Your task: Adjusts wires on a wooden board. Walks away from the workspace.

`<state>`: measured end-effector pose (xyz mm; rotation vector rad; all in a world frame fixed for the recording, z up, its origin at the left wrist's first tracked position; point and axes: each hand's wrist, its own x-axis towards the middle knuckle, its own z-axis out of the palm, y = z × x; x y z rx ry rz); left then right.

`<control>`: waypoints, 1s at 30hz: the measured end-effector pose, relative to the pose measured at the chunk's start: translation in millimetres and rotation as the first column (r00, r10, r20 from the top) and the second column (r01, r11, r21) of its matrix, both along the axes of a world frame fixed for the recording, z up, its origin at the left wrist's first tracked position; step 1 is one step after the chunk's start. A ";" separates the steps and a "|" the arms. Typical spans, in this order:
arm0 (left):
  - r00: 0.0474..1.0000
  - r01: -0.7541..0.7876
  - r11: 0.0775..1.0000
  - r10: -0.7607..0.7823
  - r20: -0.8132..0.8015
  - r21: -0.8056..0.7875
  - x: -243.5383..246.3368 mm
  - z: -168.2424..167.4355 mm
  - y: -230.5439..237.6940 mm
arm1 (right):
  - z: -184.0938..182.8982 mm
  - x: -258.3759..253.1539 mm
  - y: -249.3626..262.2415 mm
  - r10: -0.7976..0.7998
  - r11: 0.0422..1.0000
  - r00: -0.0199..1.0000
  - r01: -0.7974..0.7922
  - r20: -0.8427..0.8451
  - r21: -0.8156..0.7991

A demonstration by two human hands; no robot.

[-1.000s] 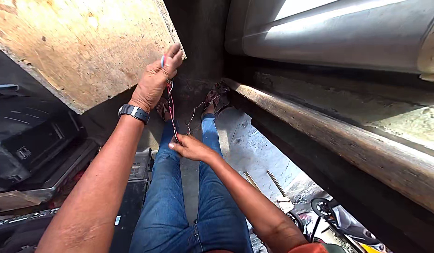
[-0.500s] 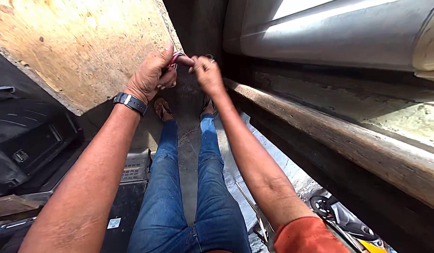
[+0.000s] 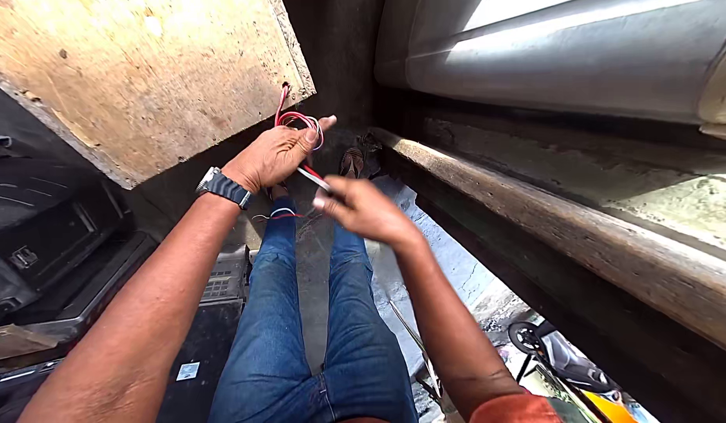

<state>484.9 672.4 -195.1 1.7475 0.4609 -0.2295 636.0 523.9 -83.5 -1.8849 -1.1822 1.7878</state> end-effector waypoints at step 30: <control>0.986 -0.168 0.941 0.160 -0.054 -0.292 4.0 13.0 27.7 | -81.2 68.3 56.9 -0.447 0.747 0.893 0.406 -0.053 0.527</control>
